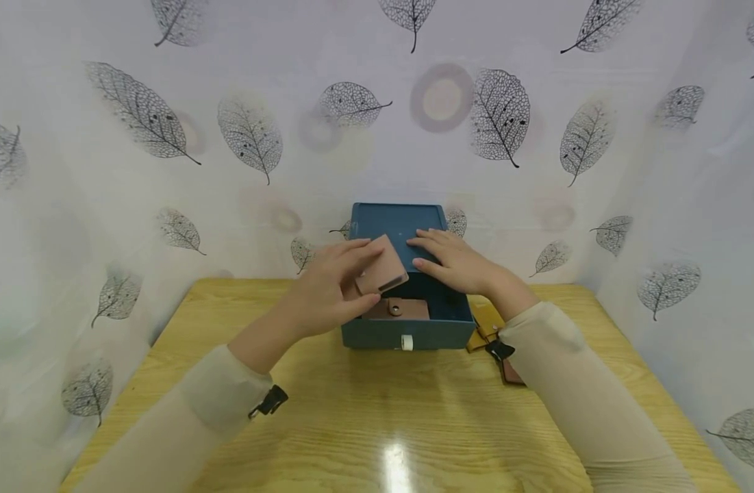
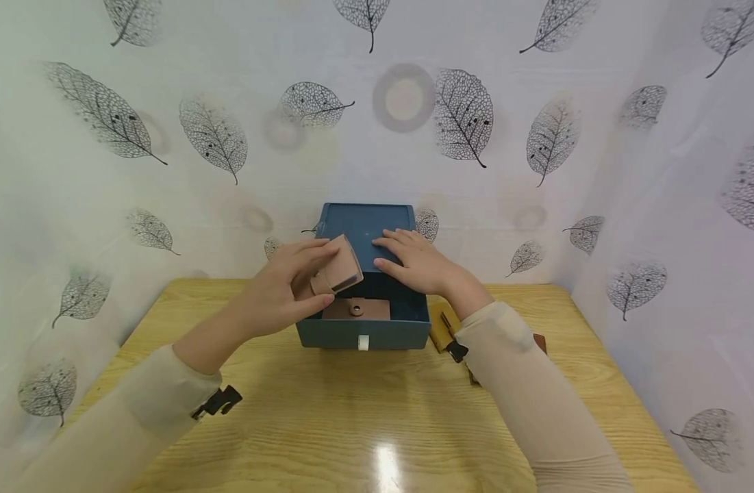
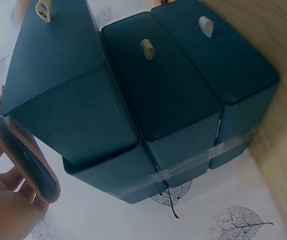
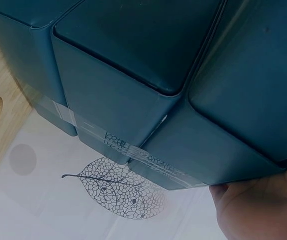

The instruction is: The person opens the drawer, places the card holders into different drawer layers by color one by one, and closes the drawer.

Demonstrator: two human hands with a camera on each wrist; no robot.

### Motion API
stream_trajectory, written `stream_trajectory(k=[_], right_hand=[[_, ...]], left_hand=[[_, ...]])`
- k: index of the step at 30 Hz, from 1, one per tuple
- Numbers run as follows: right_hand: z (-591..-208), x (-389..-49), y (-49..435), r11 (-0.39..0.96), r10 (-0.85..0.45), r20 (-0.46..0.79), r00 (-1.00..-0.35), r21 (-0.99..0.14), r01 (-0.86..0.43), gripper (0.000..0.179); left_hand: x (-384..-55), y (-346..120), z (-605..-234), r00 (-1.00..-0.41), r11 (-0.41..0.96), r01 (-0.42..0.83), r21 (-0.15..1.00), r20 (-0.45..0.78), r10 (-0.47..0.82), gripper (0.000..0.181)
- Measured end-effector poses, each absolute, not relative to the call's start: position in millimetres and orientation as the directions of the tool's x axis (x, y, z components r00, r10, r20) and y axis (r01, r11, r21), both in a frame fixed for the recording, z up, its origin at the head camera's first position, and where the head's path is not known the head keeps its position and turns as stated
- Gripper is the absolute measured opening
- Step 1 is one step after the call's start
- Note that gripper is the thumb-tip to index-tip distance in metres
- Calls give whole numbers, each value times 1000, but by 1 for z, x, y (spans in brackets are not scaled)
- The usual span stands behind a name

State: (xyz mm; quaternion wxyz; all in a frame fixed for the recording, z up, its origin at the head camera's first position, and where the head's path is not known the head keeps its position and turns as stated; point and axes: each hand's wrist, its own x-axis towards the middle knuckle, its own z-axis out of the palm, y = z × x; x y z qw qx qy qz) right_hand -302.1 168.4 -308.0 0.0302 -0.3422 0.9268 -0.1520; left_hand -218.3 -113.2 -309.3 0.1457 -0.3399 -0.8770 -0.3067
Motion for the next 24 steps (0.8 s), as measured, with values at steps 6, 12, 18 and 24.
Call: stream_trajectory(k=[6, 12, 18, 24], right_hand=[[-307, -301, 168, 723, -640, 44, -767, -303, -621, 63], [-308, -302, 168, 725, -638, 46, -768, -299, -620, 61], [-310, -303, 168, 727, -639, 53, -767, -284, -625, 61], [-310, -303, 169, 719, -647, 63, -760, -278, -636, 63]], left_hand=[[-218, -106, -309, -712, 543, 702, 460, 461, 530, 68], [-217, -102, -310, -705, 516, 708, 482, 449, 548, 68], [-219, -98, -312, -686, 500, 726, 472, 454, 568, 68], [-218, -95, -312, -662, 495, 748, 442, 457, 594, 68]])
